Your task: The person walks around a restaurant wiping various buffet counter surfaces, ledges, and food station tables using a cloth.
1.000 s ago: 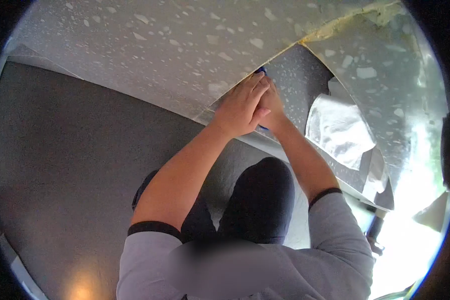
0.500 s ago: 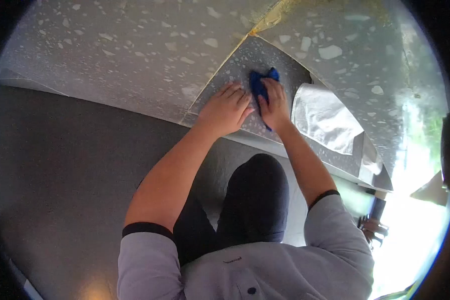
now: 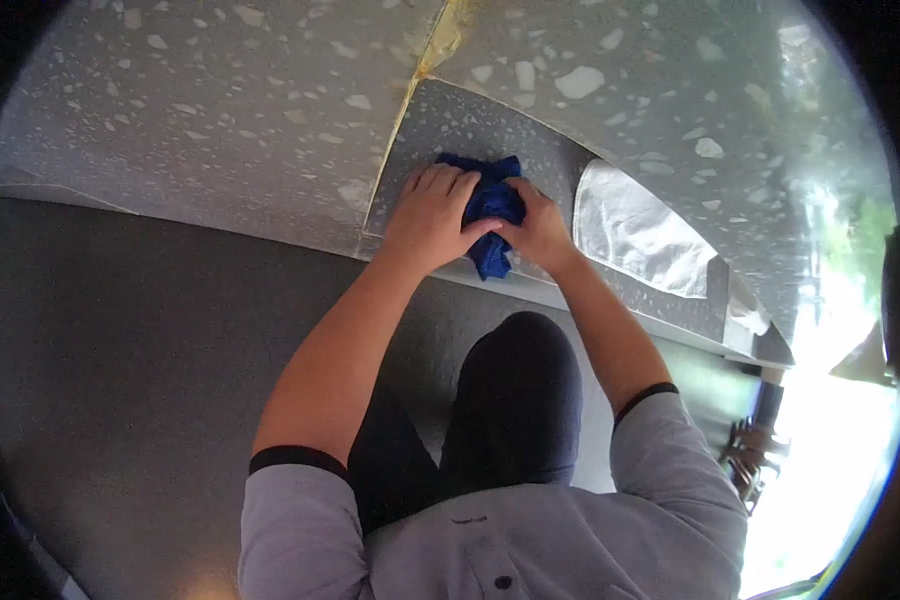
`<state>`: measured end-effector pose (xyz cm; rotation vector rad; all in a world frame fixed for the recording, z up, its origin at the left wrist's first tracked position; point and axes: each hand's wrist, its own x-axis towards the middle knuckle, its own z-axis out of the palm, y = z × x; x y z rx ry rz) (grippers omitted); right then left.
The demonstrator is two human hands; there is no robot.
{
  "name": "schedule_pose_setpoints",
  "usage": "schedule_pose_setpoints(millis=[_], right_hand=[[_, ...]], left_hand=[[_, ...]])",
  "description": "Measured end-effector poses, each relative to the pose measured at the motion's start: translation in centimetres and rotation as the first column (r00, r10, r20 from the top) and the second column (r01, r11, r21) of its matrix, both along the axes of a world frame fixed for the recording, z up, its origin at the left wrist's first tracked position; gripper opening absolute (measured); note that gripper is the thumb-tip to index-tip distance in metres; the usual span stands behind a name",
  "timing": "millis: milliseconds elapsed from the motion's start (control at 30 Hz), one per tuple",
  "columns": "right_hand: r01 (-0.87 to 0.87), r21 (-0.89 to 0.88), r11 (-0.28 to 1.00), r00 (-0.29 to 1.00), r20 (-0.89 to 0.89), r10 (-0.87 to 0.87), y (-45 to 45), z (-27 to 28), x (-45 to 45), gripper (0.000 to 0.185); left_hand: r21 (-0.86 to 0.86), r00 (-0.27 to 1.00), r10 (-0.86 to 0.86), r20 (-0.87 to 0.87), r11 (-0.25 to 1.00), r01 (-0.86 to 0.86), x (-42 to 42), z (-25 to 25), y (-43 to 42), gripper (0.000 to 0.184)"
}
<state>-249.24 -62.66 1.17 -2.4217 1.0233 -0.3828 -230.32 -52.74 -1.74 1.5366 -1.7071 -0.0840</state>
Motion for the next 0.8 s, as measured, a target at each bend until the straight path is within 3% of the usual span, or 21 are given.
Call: schedule_pose_setpoints(millis=[100, 200, 300, 333, 367, 433, 500, 600, 633, 667, 733, 767, 800], right_hand=[[-0.104, 0.010, 0.995, 0.990, 0.094, 0.103, -1.4, 0.9, 0.3, 0.056], [-0.051, 0.051, 0.997, 0.998, 0.047, 0.049, -2.2, 3.6, 1.0, 0.055], [0.210, 0.237, 0.949, 0.909, 0.311, -0.278, -1.3, 7.2, 1.2, 0.052], [0.257, 0.172, 0.951, 0.861, 0.406, -0.307, -2.3, 6.5, 0.3, 0.048], [0.223, 0.041, 0.974, 0.865, 0.452, -0.217, -2.8, 6.3, -1.3, 0.047], [0.184, -0.179, 0.966, 0.919, 0.381, -0.105, -3.5, 6.8, -3.3, 0.045], [0.148, -0.342, 0.928, 0.983, 0.152, -0.101, -4.0, 6.9, -4.5, 0.042], [0.182, -0.302, 0.936, 0.983, 0.074, -0.167, -4.2, 4.4, -5.2, 0.038], [0.174, -0.218, 0.960, 0.979, 0.141, -0.145, -4.1, 3.3, -4.7, 0.036], [0.138, -0.244, 0.960, 0.988, 0.107, -0.115, -4.2, 2.1, -4.0, 0.037], [0.234, -0.321, 0.918, 0.968, -0.006, -0.249, -4.5, -2.7, -1.7, 0.048], [0.248, -0.441, 0.863, 0.938, -0.112, -0.327, -2.0, -3.5, 0.4, 0.055], [0.240, -0.556, 0.795, 0.888, -0.204, -0.411, 0.8, -4.0, 2.3, 0.063]], left_hand=[[0.027, 0.999, 0.043, -0.009, 0.999, -0.043, -0.1, -0.3, -0.3, 0.064], [0.062, 0.999, 0.047, 0.025, 0.997, -0.049, 0.2, -0.5, -0.5, 0.062], [0.021, 0.990, 0.121, 0.074, 0.992, -0.123, 0.1, -0.6, -0.4, 0.052], [-0.020, 0.982, 0.180, 0.053, 0.984, -0.179, -0.2, -0.7, -0.7, 0.047], [-0.061, 0.971, 0.239, 0.029, 0.970, -0.237, -0.4, -0.8, -0.9, 0.043], [-0.038, 0.959, 0.276, 0.066, 0.961, -0.274, -0.5, -1.1, -1.2, 0.035], [-0.007, 0.967, 0.242, 0.080, 0.970, -0.242, -0.5, -1.5, -1.0, 0.032], [0.020, 0.992, 0.111, 0.066, 0.993, -0.112, -0.2, -1.7, -0.8, 0.028], [0.013, 0.995, 0.080, 0.065, 0.997, -0.081, -0.1, -1.5, -0.5, 0.025], [0.006, 0.997, 0.049, 0.065, 0.999, -0.050, -0.1, -1.3, -0.3, 0.022], [-0.035, 0.999, -0.004, -0.038, 0.999, 0.003, -0.2, -1.4, 0.2, 0.020], [-0.059, 0.996, -0.033, -0.087, 0.998, 0.028, -0.2, -1.5, 0.3, 0.019], [0.021, 0.995, -0.051, -0.088, 0.998, 0.053, 0.0, -1.0, 0.5, 0.019]])
